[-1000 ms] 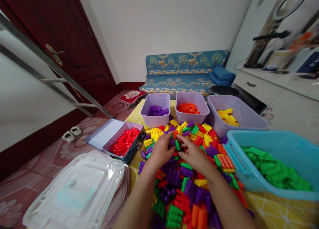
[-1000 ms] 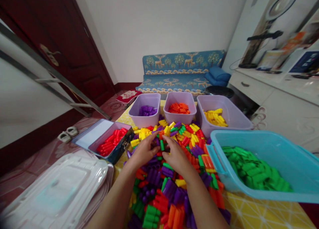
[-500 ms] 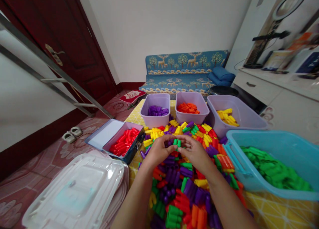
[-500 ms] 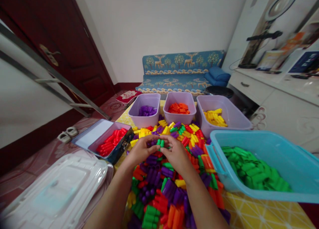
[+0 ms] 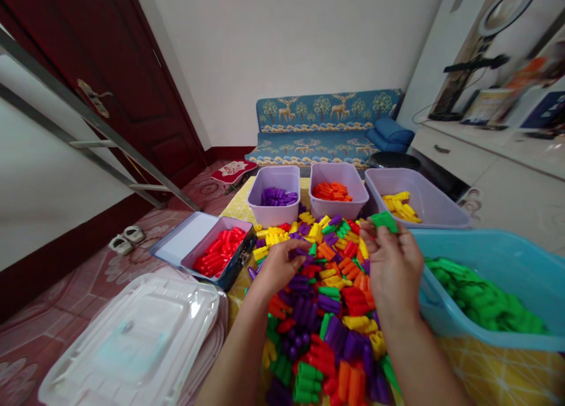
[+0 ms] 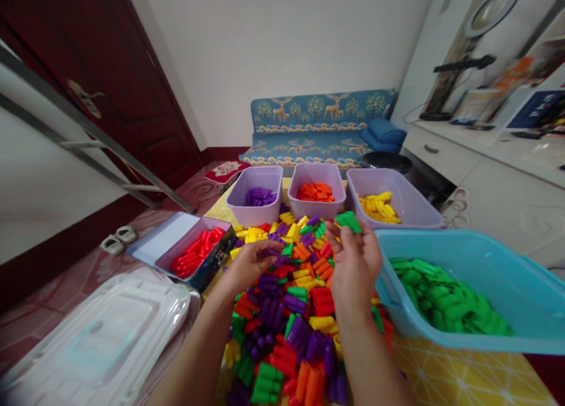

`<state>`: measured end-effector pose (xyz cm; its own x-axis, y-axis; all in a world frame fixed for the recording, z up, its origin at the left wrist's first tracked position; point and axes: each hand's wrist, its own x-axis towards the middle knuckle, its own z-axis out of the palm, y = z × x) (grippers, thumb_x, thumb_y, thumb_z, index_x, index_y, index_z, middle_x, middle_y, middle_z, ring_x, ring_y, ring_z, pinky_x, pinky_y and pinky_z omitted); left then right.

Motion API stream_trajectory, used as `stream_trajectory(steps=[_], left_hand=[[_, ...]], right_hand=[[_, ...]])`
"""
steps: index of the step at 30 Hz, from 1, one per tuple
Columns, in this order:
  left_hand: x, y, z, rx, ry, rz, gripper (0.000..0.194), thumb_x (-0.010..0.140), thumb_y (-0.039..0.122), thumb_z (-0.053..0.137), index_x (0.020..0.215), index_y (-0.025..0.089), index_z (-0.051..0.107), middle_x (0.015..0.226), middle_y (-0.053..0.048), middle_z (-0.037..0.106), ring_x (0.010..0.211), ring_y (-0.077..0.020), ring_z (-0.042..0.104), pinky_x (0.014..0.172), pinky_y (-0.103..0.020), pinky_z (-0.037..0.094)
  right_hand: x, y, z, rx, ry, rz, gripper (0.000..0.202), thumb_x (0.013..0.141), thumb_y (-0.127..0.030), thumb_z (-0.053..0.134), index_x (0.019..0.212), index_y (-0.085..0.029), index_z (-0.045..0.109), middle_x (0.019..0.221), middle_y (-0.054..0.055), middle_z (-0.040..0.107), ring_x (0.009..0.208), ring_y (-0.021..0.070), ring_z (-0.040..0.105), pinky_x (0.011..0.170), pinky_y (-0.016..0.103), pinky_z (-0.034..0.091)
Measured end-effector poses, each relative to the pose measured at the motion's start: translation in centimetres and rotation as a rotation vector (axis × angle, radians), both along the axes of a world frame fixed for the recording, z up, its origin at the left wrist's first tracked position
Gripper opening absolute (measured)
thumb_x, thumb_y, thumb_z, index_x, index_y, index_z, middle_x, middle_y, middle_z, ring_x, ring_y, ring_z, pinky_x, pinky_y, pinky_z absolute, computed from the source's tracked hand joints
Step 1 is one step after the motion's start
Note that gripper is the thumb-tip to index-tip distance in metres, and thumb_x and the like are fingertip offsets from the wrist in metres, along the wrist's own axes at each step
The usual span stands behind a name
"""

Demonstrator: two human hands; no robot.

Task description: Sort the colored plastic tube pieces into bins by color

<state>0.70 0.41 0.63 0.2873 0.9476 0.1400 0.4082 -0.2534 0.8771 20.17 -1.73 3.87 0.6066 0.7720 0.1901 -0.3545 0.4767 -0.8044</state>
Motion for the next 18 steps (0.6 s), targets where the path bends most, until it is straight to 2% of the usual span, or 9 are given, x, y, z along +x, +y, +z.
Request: stream_trajectory(steps=[3, 7, 9, 11, 14, 16, 18], left_hand=[[0.0, 0.1, -0.3, -0.036, -0.041, -0.023, 0.031, 0.077, 0.008, 0.057, 0.105, 0.014, 0.069, 0.100, -0.009, 0.072, 0.091, -0.0192, 0.067, 0.081, -0.030, 0.052], [0.0, 0.1, -0.4, -0.048, -0.055, -0.026, 0.029, 0.078, 0.011, 0.058, 0.106, 0.013, 0.068, 0.098, -0.009, 0.073, 0.090, -0.0196, 0.068, 0.081, -0.031, 0.053], [-0.1, 0.1, -0.4, -0.033, -0.043, -0.023, 0.028, 0.079, 0.013, 0.058, 0.105, 0.014, 0.069, 0.098, -0.009, 0.073, 0.090, -0.0199, 0.068, 0.082, -0.032, 0.053], [-0.1, 0.0, -0.3, -0.020, -0.030, -0.020, 0.028, 0.079, 0.014, 0.058, 0.105, 0.014, 0.069, 0.098, -0.009, 0.073, 0.089, -0.0201, 0.068, 0.081, -0.032, 0.053], [-0.1, 0.0, -0.2, -0.016, -0.017, -0.014, 0.027, 0.080, 0.016, 0.058, 0.104, 0.014, 0.069, 0.096, -0.009, 0.074, 0.087, -0.0201, 0.068, 0.079, -0.032, 0.053], [0.0, 0.0, -0.1, -0.015, -0.010, -0.012, 0.026, 0.080, 0.017, 0.058, 0.104, 0.014, 0.069, 0.096, -0.009, 0.074, 0.086, -0.0199, 0.068, 0.079, -0.032, 0.053], [-0.1, 0.0, -0.1, 0.001, 0.007, -0.006, 0.026, 0.081, 0.017, 0.058, 0.104, 0.015, 0.070, 0.097, -0.008, 0.073, 0.086, -0.0196, 0.068, 0.079, -0.031, 0.053]], right_hand=[[0.7, -0.2, 0.9, 0.104, 0.192, -0.128, 0.009, 0.080, -0.022, 0.062, 0.087, -0.019, 0.057, 0.094, 0.001, 0.070, 0.093, 0.0131, 0.069, 0.092, 0.033, 0.052], [1.8, -0.1, 0.6, 0.133, 0.265, -0.177, 0.006, 0.083, -0.018, 0.056, 0.088, -0.020, 0.056, 0.109, 0.004, 0.067, 0.109, 0.0138, 0.064, 0.104, 0.037, 0.043], [2.5, 0.1, 0.0, 0.122, 0.259, -0.190, 0.009, 0.085, -0.020, 0.053, 0.093, -0.021, 0.056, 0.125, 0.006, 0.061, 0.116, 0.0147, 0.060, 0.108, 0.039, 0.040], [3.3, 0.3, -0.8, 0.105, 0.214, -0.199, 0.014, 0.088, -0.026, 0.047, 0.098, -0.023, 0.056, 0.141, 0.006, 0.048, 0.123, 0.0164, 0.055, 0.111, 0.043, 0.037], [4.0, 0.6, -1.8, 0.074, 0.106, -0.191, 0.027, 0.092, -0.038, 0.037, 0.109, -0.027, 0.054, 0.154, 0.005, 0.030, 0.131, 0.0186, 0.047, 0.111, 0.048, 0.035], [4.1, 0.7, -2.0, 0.049, 0.069, -0.167, 0.032, 0.092, -0.044, 0.035, 0.114, -0.028, 0.052, 0.155, 0.005, 0.027, 0.132, 0.0200, 0.045, 0.109, 0.049, 0.038], [3.6, 0.8, -1.8, 0.017, 0.063, -0.135, 0.032, 0.090, -0.045, 0.040, 0.114, -0.027, 0.052, 0.150, 0.008, 0.037, 0.129, 0.0214, 0.049, 0.105, 0.049, 0.041]])
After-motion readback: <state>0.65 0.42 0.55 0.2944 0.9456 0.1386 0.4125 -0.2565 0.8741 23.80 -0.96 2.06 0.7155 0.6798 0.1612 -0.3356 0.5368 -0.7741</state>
